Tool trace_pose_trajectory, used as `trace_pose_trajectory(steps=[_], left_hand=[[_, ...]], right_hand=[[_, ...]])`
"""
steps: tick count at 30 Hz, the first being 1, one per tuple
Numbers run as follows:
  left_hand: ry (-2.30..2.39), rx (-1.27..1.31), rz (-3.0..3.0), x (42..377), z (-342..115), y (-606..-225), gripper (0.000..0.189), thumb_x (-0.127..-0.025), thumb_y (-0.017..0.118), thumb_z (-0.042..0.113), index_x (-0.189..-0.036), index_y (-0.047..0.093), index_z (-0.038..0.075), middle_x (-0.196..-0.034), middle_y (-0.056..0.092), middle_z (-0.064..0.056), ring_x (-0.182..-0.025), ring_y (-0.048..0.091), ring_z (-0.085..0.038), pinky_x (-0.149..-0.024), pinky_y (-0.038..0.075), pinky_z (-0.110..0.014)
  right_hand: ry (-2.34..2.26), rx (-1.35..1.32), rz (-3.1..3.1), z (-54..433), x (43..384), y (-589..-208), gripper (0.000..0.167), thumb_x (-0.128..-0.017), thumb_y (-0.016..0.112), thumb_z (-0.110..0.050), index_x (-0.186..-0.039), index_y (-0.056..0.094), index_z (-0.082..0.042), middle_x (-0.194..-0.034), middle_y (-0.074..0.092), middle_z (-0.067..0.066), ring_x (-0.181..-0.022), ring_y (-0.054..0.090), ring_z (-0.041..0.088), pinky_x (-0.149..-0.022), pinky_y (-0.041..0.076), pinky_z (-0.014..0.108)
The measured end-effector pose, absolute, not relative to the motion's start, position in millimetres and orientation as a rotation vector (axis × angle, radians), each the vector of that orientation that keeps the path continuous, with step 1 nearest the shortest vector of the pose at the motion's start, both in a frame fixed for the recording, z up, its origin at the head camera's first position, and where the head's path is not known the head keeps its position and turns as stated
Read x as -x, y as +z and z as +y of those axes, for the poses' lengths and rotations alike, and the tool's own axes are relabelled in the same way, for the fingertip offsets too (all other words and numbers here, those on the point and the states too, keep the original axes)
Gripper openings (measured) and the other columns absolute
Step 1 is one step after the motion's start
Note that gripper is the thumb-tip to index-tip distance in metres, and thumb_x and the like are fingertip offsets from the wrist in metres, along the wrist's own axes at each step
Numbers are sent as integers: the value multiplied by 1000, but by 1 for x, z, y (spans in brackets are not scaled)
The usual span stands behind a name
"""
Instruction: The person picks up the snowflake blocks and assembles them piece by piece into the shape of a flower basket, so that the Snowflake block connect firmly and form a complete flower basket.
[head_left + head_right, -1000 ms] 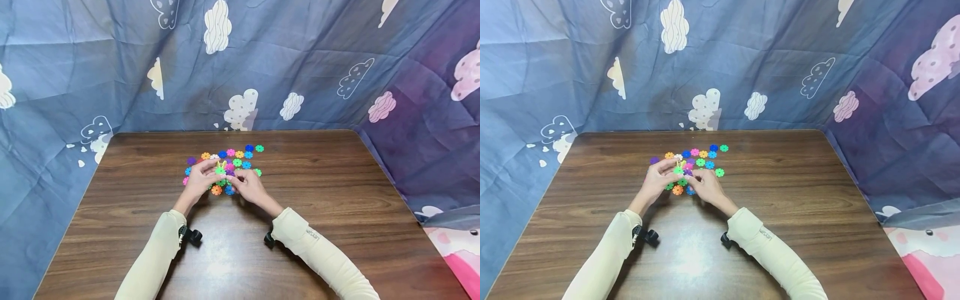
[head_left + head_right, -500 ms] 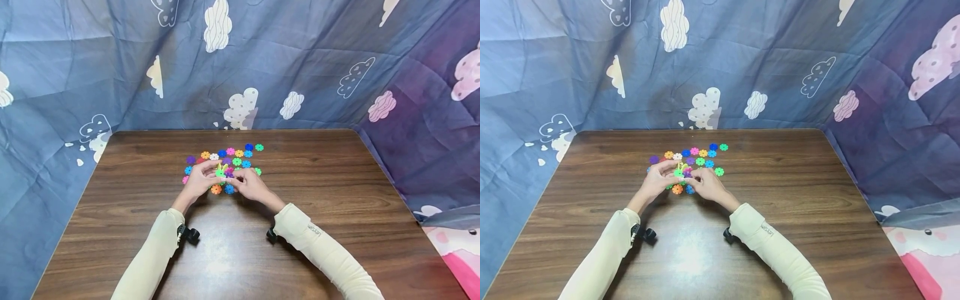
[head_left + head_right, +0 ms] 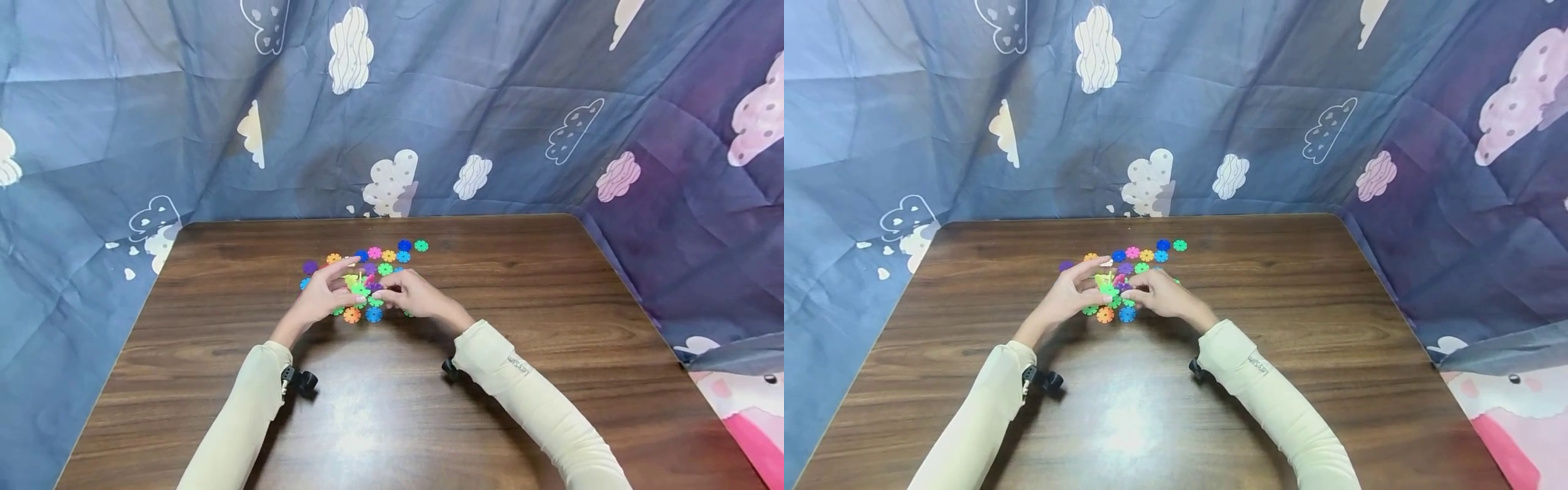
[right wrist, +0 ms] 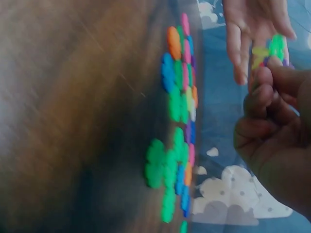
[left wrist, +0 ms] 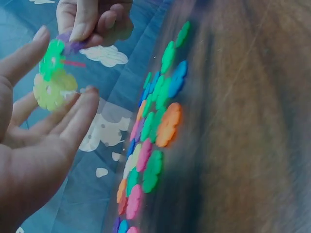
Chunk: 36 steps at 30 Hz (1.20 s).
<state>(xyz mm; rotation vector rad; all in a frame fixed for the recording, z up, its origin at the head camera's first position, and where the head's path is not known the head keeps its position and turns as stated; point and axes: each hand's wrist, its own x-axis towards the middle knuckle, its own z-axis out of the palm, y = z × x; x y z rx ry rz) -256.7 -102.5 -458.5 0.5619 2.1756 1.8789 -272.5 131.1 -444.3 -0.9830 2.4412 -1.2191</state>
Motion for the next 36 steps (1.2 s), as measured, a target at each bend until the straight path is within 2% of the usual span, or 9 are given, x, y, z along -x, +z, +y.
trace_pose_trajectory(steps=[7,11,15,20,25,28,31,34,36], left_hand=[[1853,-575,2111,256,-106,-454,59,-86,76,3,-141,54,5,-149,49,-19,-107,69,-30,-82,59,-29],[1844,-590,2164,255,-103,-457,57,-85,78,5,-138,57,4,-146,52,-19,-87,68,-16,-74,59,-28],[1822,-626,2217,253,-100,-460,55,-85,77,4,-136,58,1,-136,58,-23,-67,53,-10,-62,50,-23],[1831,-607,2248,252,-99,-462,55,-83,78,4,-133,58,-4,-132,61,-22,-70,53,-8,-62,49,-20],[1828,-583,2303,254,-106,-466,54,-83,79,6,-133,59,-3,-134,61,-21,-68,52,-7,-62,49,-20],[1845,-561,2313,253,-110,-469,55,-83,79,5,-134,59,-3,-137,59,-21,-73,58,-6,-66,52,-20],[1865,-542,2323,253,-111,-472,55,-84,79,5,-134,58,-3,-138,58,-22,-79,61,-4,-70,54,-20],[1891,-525,2336,253,-111,-475,55,-84,78,5,-135,58,-3,-137,58,-21,-82,62,-5,-71,54,-19],[1913,-530,2326,254,-111,-477,56,-84,78,4,-136,56,-4,-139,57,-22,-93,63,-12,-74,54,-19]], right_hand=[[-1173,1027,2430,138,279,-435,41,-99,62,-14,-62,47,-9,-59,46,0,-54,37,8,-54,34,22],[-1172,994,2438,137,280,-436,38,-98,63,-14,-64,52,-4,-60,49,4,-54,37,6,-53,34,21],[-1169,954,2438,134,280,-437,34,-98,63,-15,-69,58,3,-63,54,10,-54,36,6,-54,34,22],[-1157,927,2425,134,284,-438,28,-98,63,-12,-78,65,6,-64,53,3,-56,39,9,-55,37,23],[-1145,838,2507,136,302,-447,17,-97,65,-10,-93,73,5,-76,66,15,-61,48,10,-58,43,23],[-1097,711,2683,135,318,-456,17,-97,63,-11,-100,74,2,-88,70,16,-71,56,14,-65,48,27],[-978,611,2853,129,335,-465,21,-98,61,-13,-112,72,-1,-102,70,14,-91,62,24,-87,51,37],[-795,611,2941,120,348,-473,31,-100,58,-14,-129,65,-4,-126,64,16,-117,55,34,-104,43,48],[-665,639,2962,115,354,-478,36,-102,55,-15,-137,59,-8,-141,55,16,-131,46,36,-106,40,52]])
